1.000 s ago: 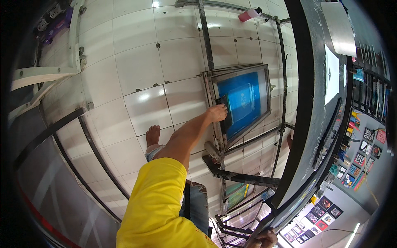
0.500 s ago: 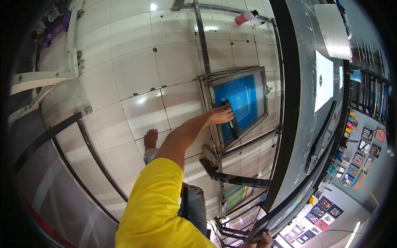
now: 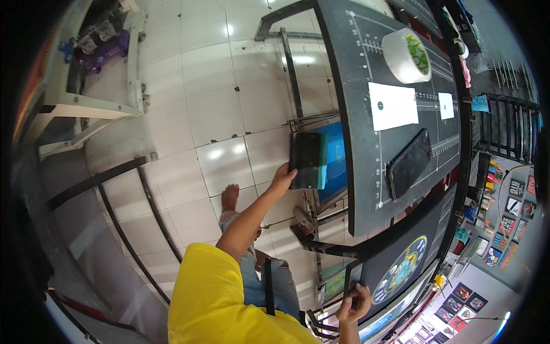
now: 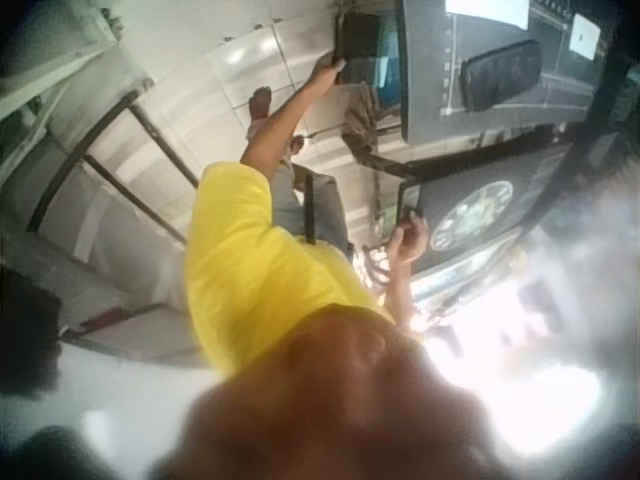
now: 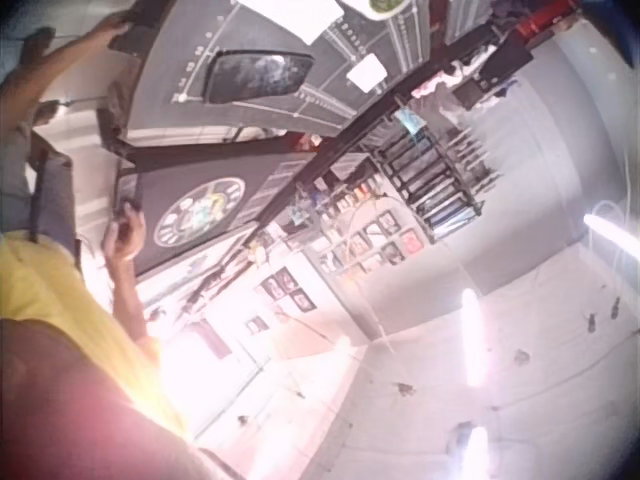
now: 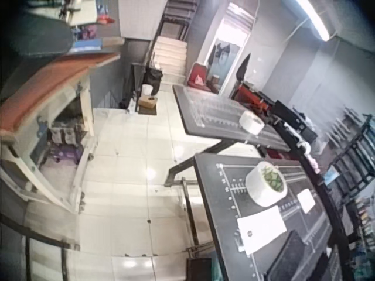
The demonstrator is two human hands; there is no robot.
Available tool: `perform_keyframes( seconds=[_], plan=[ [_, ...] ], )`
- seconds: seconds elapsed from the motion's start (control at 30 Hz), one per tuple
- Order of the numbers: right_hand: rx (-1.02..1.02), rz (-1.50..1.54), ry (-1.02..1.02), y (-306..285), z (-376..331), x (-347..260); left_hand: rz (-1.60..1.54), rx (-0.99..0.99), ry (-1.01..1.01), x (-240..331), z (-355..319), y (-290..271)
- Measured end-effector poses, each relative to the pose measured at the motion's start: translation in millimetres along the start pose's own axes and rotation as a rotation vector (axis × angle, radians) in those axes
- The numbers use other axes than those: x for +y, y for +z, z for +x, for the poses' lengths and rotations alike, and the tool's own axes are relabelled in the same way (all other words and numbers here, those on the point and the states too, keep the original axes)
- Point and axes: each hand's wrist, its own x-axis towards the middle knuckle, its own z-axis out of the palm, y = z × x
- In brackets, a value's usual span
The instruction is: The person cleans a squeegee with a cloth, applies blue ink to a screen, performs screen printing on a black t-shirt, and then dries the print with a heat gun.
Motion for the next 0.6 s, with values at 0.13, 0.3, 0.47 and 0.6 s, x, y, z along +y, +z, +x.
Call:
perform_keyframes(
  seconds=[0.13, 0.3, 0.47, 0.6],
  plan=[
    [-0.089, -0.024, -0.154, -3.6, 13.4, -6.2, -0.281, 0.004, -0.139, 21.7, -58.2, -65.8],
    [-0.038, 0.187, -0.04, -3.9, 14.1, -7.7, -0.228, 0.043, -0.027, 100.1, -139.6, -87.7],
    [-0.066, 0.432, 0.139, -21.3, 10.3, -7.8, -0.273, -0.052, 0.114, 202.9, -212.8, -62.5],
    [-0.176, 0.758, 0.174, -33.0, 31.7, -14.7, -0.16, -0.091, 0.178, 306.5, -257.6, 13.6]
  ],
)
